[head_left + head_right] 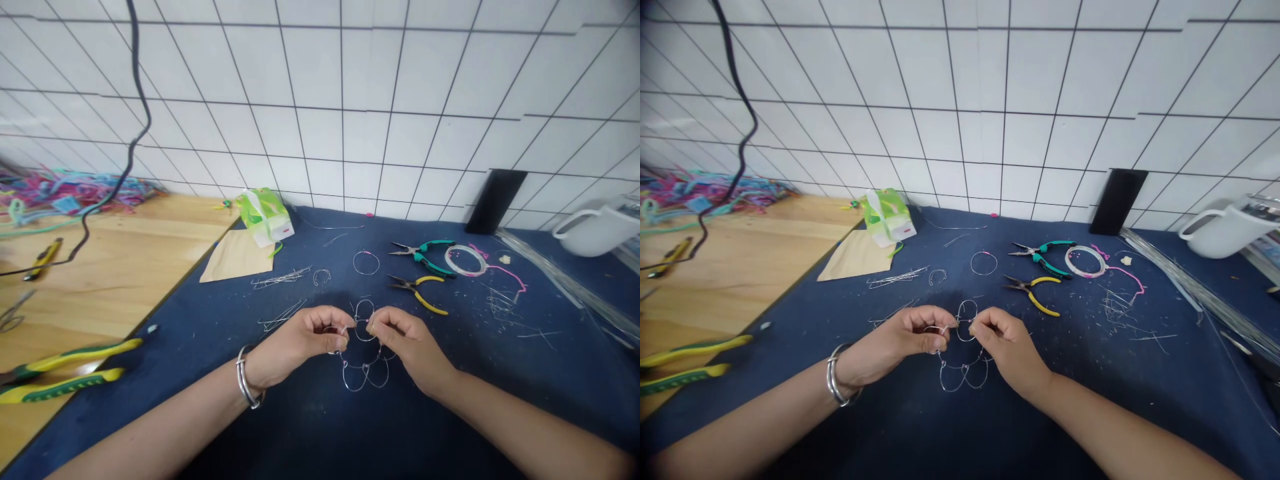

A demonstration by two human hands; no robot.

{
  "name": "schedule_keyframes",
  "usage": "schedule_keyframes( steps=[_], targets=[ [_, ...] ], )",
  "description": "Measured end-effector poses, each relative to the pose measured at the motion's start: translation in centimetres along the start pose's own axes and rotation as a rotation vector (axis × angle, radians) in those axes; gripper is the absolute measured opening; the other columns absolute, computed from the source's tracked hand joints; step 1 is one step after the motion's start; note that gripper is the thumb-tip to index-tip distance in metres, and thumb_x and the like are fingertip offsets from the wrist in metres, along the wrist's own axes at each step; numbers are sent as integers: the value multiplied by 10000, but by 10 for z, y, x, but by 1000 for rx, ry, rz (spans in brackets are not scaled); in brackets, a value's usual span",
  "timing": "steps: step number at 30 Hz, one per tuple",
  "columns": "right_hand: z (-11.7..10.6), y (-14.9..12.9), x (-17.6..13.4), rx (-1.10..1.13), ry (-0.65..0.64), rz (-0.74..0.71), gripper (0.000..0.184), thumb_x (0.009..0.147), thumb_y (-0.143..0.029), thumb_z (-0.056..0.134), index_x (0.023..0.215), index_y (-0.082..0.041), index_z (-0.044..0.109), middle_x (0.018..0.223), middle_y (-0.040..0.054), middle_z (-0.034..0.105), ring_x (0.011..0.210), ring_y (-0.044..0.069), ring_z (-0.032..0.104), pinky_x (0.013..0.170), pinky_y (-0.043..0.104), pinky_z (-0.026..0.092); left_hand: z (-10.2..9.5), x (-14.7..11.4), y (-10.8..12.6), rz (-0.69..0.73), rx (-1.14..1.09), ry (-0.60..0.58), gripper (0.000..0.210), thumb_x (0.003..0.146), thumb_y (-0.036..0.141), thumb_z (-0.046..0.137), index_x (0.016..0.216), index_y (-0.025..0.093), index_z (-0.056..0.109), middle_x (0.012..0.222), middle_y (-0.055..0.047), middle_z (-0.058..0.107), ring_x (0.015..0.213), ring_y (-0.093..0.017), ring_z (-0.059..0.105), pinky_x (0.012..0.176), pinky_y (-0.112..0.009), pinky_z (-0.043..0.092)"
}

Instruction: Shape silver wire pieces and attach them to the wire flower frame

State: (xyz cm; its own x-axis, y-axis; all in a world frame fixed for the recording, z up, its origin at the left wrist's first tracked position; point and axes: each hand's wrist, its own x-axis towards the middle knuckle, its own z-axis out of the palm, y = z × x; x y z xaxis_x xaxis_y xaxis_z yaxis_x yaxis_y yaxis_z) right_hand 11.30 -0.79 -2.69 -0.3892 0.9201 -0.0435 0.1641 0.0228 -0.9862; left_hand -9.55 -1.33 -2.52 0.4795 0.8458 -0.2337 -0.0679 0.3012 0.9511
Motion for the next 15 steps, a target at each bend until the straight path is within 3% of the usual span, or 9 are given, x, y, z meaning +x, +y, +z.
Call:
schedule_keyframes(
  steps=[9,15],
  targets=[
    [0,3,3,50,-38,17,200,838,-340,502,714,-184,526,797,7,535,697,125,470,636,253,389,-2,3,-1,-16,-6,8,184,745,178,639,929,171,625,750,2,568,664,-99,481,652,-253,391],
    [0,4,5,5,-56,-14,205,825,-295,527,659,-177,551,897,28,540,858,157,506,759,280,392,-2,3,0,-15,2,-2,168,744,202,643,908,167,627,751,0,560,660,-100,473,632,-248,384]
  ],
)
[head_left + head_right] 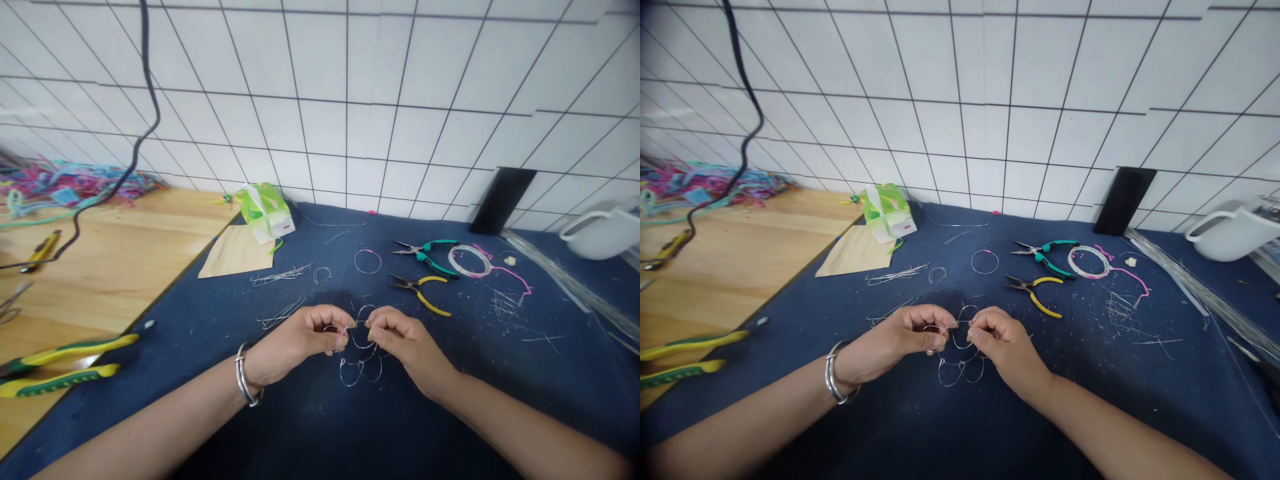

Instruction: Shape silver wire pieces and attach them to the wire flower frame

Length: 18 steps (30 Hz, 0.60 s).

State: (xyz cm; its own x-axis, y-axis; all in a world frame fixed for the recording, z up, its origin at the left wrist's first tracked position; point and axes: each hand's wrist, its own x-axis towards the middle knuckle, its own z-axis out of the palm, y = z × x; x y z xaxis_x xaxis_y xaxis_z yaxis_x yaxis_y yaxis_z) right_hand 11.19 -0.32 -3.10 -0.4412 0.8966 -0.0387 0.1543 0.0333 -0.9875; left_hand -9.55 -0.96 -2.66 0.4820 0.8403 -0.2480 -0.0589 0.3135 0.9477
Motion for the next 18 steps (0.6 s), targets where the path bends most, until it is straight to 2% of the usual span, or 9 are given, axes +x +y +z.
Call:
schedule_keyframes(
  steps=[18],
  targets=[
    [0,-2,-1,13,24,61,210,825,-280,512,642,-178,530,888,17,527,741,125,476,657,250,379,-1,1,-2,-25,1,-5,168,753,197,640,918,164,628,746,1,568,665,-96,486,650,-252,388]
  ],
)
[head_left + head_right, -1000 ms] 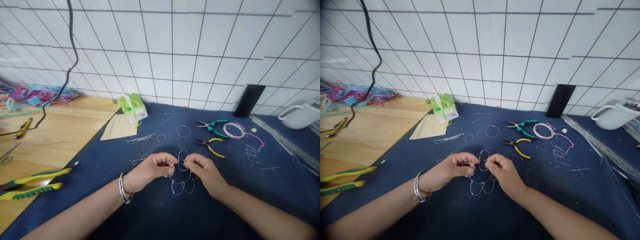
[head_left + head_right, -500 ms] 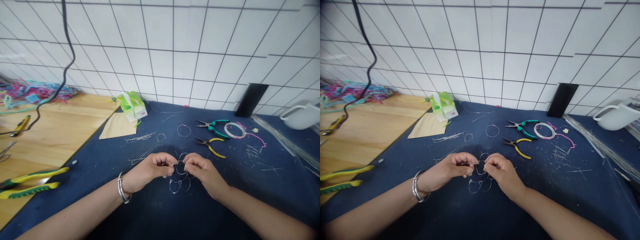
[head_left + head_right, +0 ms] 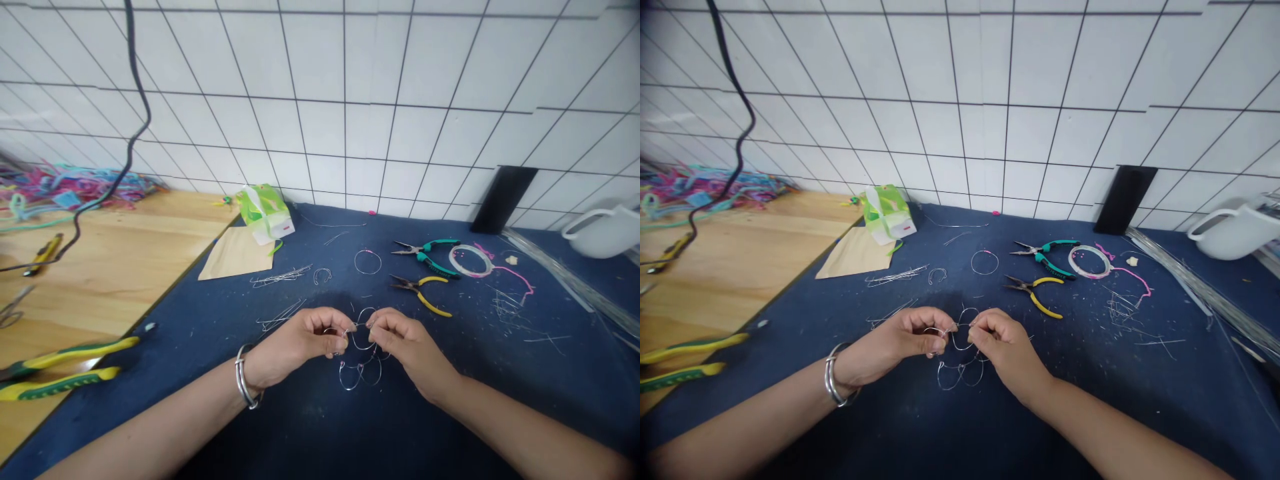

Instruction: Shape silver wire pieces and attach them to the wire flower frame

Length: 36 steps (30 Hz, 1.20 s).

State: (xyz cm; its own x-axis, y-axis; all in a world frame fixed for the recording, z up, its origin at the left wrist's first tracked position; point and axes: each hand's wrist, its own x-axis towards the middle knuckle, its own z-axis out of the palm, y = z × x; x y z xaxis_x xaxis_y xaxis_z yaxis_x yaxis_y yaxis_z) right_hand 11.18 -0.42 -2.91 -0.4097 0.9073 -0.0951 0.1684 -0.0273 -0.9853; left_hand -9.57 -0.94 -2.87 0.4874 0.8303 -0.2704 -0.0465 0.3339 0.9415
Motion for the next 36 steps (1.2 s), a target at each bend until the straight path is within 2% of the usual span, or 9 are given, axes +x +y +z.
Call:
schedule_keyframes(
  steps=[3,9,15,26,36],
  targets=[
    [0,0,1,15,-8,20,189,825,-274,512,666,-179,549,877,13,529,715,118,468,644,248,376,-1,0,-1,-1,5,3,183,743,181,649,925,167,627,740,6,566,661,-91,479,649,-249,381],
    [0,-4,0,37,-47,48,179,800,-277,558,656,-178,596,974,34,518,915,166,500,789,294,388,-2,1,-4,-3,4,18,194,726,193,672,914,163,631,736,6,565,652,-88,468,637,-239,372],
    [0,-7,0,22,-86,80,170,792,-275,570,658,-181,616,1003,36,513,954,173,498,840,317,379,-2,0,-5,7,3,16,190,726,193,676,908,154,635,734,7,565,659,-84,472,641,-230,374],
    [1,-6,0,57,-52,141,171,780,-229,562,628,-178,621,1021,35,512,977,182,500,821,311,376,0,0,-2,14,21,15,170,750,188,655,912,148,630,739,5,568,663,-83,481,646,-232,391],
    [1,-6,0,30,-55,83,168,802,-237,546,647,-181,578,985,23,514,954,162,502,835,303,363,1,1,-1,6,24,17,168,753,196,654,910,146,626,745,10,557,650,-74,471,628,-220,386]
  ],
)
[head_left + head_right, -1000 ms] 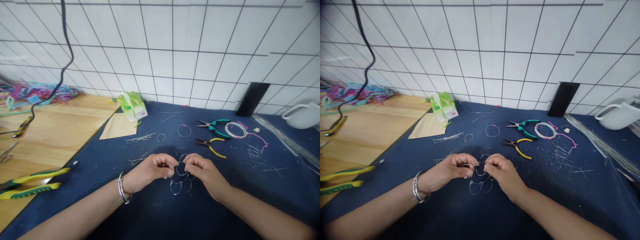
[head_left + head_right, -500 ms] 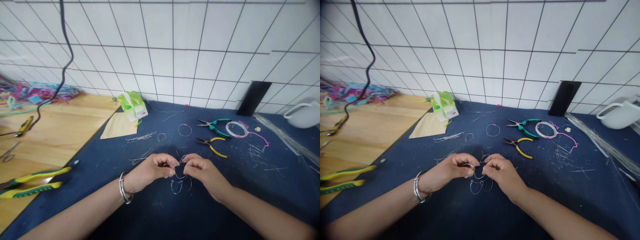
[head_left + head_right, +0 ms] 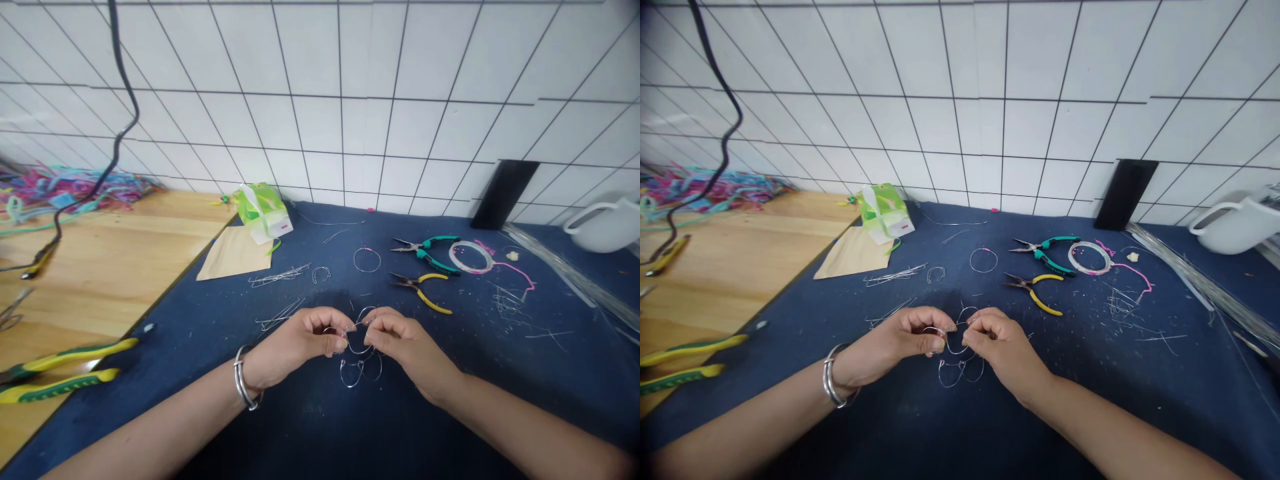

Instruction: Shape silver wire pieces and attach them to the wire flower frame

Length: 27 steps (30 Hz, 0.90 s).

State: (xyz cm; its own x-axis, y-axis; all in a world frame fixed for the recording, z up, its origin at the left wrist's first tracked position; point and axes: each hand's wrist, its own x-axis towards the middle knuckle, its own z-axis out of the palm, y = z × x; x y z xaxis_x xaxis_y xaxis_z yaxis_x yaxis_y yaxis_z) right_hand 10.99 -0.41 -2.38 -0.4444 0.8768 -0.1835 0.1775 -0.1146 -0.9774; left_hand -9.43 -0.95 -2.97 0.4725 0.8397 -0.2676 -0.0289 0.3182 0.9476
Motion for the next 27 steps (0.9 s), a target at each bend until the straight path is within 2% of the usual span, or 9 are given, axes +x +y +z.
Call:
schedule_keyframes(
  steps=[9,19,23,27],
  targets=[
    [-1,0,-1,-22,-9,-49,170,817,-265,540,671,-185,572,992,25,513,948,164,495,831,302,363,0,0,1,7,4,1,147,759,195,647,894,144,621,733,11,553,642,-72,471,611,-213,388],
    [-1,3,-2,59,67,-26,176,830,-241,504,670,-182,548,1014,17,532,888,149,495,740,269,368,-1,1,1,41,26,-4,99,787,184,601,874,142,577,752,-4,557,666,-97,489,614,-243,409],
    [-1,4,-2,29,118,-30,177,832,-241,497,670,-182,539,1017,16,538,879,147,495,730,265,374,-2,2,0,51,14,4,121,782,193,606,885,151,560,775,-7,553,686,-108,499,624,-258,423],
    [-2,4,-1,-28,112,-39,171,841,-275,483,706,-187,536,940,18,554,808,140,493,697,266,384,-1,1,1,39,33,-9,116,783,198,605,876,148,558,767,-2,548,671,-97,489,623,-248,414]
  ],
)
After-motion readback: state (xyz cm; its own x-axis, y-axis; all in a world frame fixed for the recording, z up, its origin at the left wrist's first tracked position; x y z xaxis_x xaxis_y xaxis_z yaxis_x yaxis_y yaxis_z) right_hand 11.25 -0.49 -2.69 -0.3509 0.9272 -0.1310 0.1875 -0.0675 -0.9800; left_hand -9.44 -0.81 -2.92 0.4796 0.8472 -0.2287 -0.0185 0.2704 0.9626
